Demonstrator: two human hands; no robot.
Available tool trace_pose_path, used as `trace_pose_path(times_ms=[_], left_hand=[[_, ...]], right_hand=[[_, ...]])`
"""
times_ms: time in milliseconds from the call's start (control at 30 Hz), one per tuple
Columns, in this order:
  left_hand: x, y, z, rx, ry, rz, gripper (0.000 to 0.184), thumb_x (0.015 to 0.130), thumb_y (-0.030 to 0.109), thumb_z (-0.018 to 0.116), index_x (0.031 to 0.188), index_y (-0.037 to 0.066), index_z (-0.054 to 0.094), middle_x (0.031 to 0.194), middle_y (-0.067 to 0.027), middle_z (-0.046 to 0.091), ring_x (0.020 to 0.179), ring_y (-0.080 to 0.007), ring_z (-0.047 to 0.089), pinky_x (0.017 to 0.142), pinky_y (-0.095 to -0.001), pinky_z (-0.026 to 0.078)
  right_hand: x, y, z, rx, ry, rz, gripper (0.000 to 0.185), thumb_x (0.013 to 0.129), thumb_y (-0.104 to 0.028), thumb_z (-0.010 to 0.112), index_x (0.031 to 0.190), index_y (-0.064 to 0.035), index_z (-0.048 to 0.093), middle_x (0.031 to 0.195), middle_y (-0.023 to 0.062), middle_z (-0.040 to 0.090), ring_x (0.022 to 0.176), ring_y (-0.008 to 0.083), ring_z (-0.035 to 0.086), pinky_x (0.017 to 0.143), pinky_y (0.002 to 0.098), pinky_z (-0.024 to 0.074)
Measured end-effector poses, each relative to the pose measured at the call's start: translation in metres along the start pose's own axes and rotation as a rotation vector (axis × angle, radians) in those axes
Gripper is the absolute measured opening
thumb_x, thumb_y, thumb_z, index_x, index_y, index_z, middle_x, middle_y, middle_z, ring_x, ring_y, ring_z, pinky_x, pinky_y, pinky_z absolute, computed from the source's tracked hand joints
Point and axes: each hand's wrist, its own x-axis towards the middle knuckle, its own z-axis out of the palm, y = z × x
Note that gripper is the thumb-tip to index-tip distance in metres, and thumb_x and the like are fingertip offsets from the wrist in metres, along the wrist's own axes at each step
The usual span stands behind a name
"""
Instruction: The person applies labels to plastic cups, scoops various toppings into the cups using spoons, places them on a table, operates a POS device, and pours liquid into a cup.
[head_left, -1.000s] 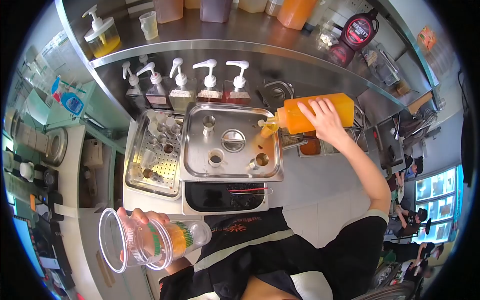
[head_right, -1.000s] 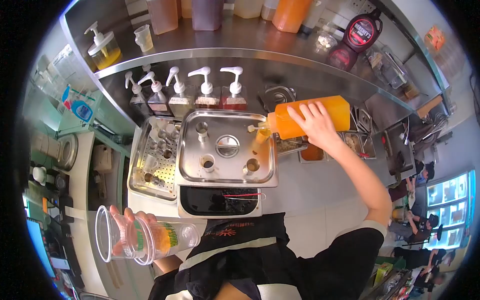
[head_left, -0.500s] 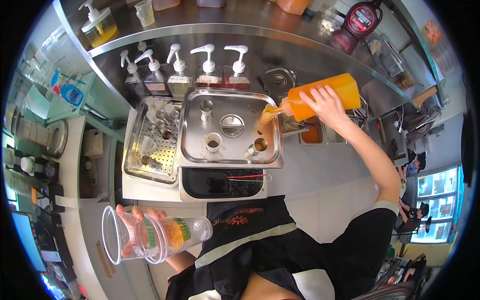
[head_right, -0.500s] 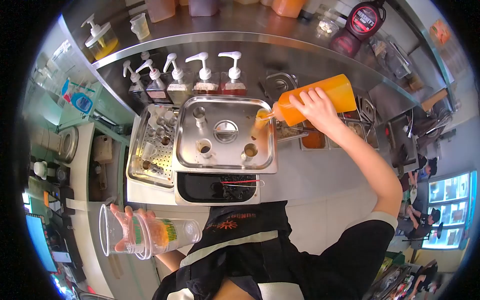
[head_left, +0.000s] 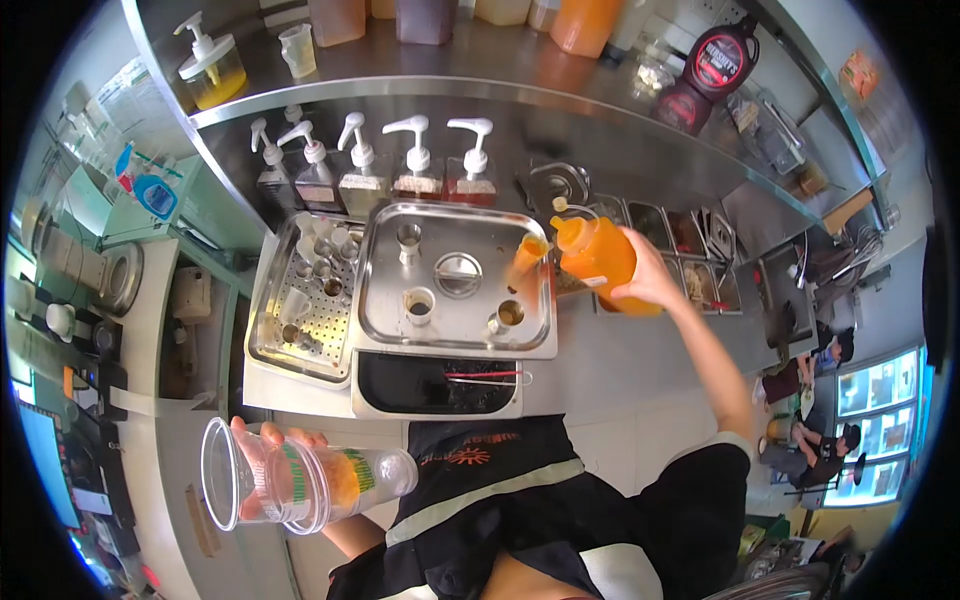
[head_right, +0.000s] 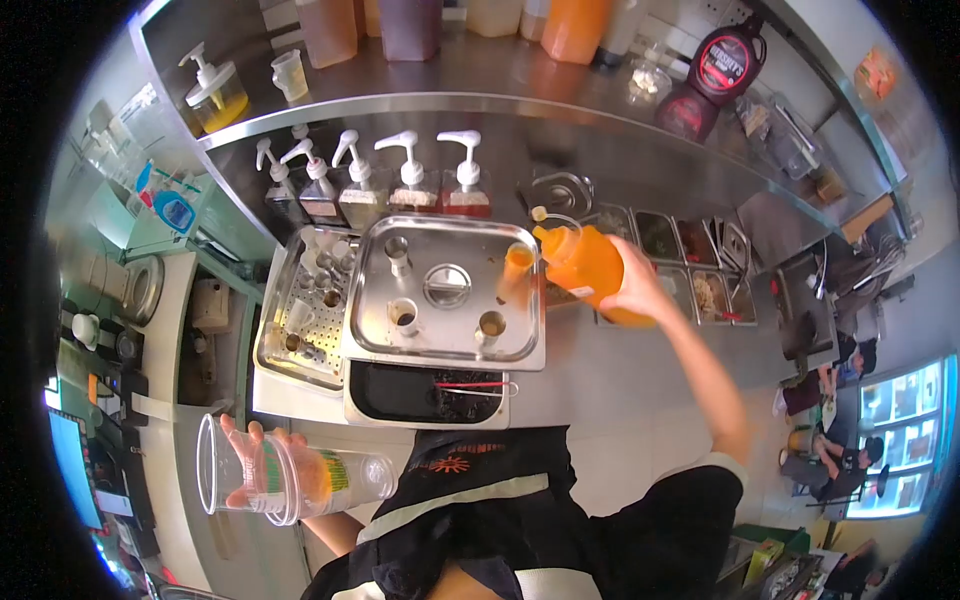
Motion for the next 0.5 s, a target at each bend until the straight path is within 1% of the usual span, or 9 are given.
trace_pose_path(times_ms=[33, 67, 133, 167, 200, 267, 400, 467, 500], left_hand=[[0.000, -0.001, 0.002, -0.004, -0.007, 0.016, 0.092, 0.064, 0.049, 0.066, 0.131, 0.011, 0.015, 0.109, -0.0116, 0.047, 0.088, -0.0311, 0.055, 0.072, -0.0435, 0.045], [0.000, -0.001, 0.002, 0.017, 0.012, 0.017, 0.093, 0.064, 0.050, 0.065, 0.131, 0.010, 0.013, 0.108, -0.0119, 0.048, 0.086, -0.0307, 0.056, 0.070, -0.0424, 0.047], [0.001, -0.004, 0.006, 0.036, 0.009, 0.027, 0.094, 0.065, 0.051, 0.064, 0.131, 0.009, 0.012, 0.108, -0.0122, 0.048, 0.085, -0.0304, 0.057, 0.068, -0.0413, 0.048], [0.001, -0.007, 0.009, 0.030, 0.034, 0.037, 0.094, 0.064, 0.054, 0.063, 0.131, 0.009, 0.016, 0.106, -0.0128, 0.049, 0.083, -0.0316, 0.057, 0.069, -0.0432, 0.047], [0.002, -0.010, 0.013, 0.024, 0.060, 0.043, 0.094, 0.063, 0.057, 0.061, 0.131, 0.008, 0.019, 0.105, -0.0134, 0.049, 0.081, -0.0328, 0.057, 0.070, -0.0451, 0.046], [0.005, -0.019, 0.019, 0.025, 0.022, 0.071, 0.093, 0.064, 0.058, 0.060, 0.131, 0.007, 0.019, 0.105, -0.0146, 0.049, 0.080, -0.0338, 0.057, 0.069, -0.0450, 0.048], [0.009, -0.027, 0.028, 0.012, -0.070, 0.043, 0.092, 0.066, 0.057, 0.059, 0.131, 0.007, 0.019, 0.106, -0.0166, 0.049, 0.081, -0.0403, 0.055, 0.061, -0.0455, 0.050], [0.011, -0.031, 0.043, -0.090, -0.178, -0.083, 0.089, 0.069, 0.047, 0.063, 0.132, 0.010, 0.012, 0.112, -0.0159, 0.047, 0.094, -0.0394, 0.052, 0.078, -0.0529, 0.044], [0.012, -0.028, 0.044, -0.079, -0.183, -0.082, 0.089, 0.069, 0.047, 0.063, 0.132, 0.010, 0.012, 0.112, -0.0159, 0.047, 0.094, -0.0394, 0.052, 0.078, -0.0529, 0.044]], right_hand=[[0.000, -0.005, -0.001, 0.080, 0.020, 0.049, 0.093, 0.040, -0.010, 0.077, 0.121, -0.0041, 0.033, 0.118, 0.0109, 0.043, 0.114, 0.0258, 0.038, 0.097, 0.0360, 0.0284], [0.006, -0.007, -0.007, 0.074, 0.029, 0.036, 0.093, 0.040, -0.010, 0.077, 0.121, -0.0041, 0.033, 0.118, 0.0109, 0.043, 0.114, 0.0258, 0.038, 0.097, 0.0360, 0.0284], [0.019, -0.014, -0.021, 0.565, 0.212, -0.109, 0.093, 0.040, -0.008, 0.078, 0.121, -0.0055, 0.034, 0.117, 0.0072, 0.044, 0.112, 0.0212, 0.040, 0.096, 0.0340, 0.0292], [0.032, -0.025, -0.037, 0.679, 0.269, -0.172, 0.092, 0.041, -0.005, 0.078, 0.122, -0.0068, 0.033, 0.117, 0.0049, 0.044, 0.111, 0.0184, 0.041, 0.095, 0.0329, 0.0305], [0.043, -0.053, -0.061, 0.810, 0.311, -0.211, 0.094, 0.041, 0.000, 0.076, 0.123, -0.0059, 0.031, 0.117, 0.0067, 0.045, 0.111, 0.0195, 0.041, 0.095, 0.0347, 0.0314], [0.077, -0.075, -0.096, 0.863, 0.469, -0.380, 0.090, 0.045, 0.001, 0.076, 0.123, -0.0072, 0.031, 0.116, 0.0074, 0.046, 0.107, 0.0195, 0.045, 0.090, 0.0348, 0.0379], [0.182, -0.079, -0.124, 0.657, 0.845, -0.488, 0.091, 0.048, -0.013, 0.081, 0.119, 0.0012, 0.025, 0.111, 0.0148, 0.045, 0.103, 0.0231, 0.047, 0.086, 0.0342, 0.0402], [0.226, -0.079, -0.109, 0.578, 0.987, -0.456, 0.092, 0.050, -0.017, 0.080, 0.119, 0.0024, 0.024, 0.114, 0.0182, 0.042, 0.104, 0.0245, 0.045, 0.090, 0.0365, 0.0368], [0.238, -0.075, -0.101, 0.443, 1.013, -0.415, 0.096, 0.052, -0.022, 0.079, 0.123, 0.0024, 0.020, 0.117, 0.0210, 0.039, 0.107, 0.0266, 0.042, 0.092, 0.0378, 0.0339]])
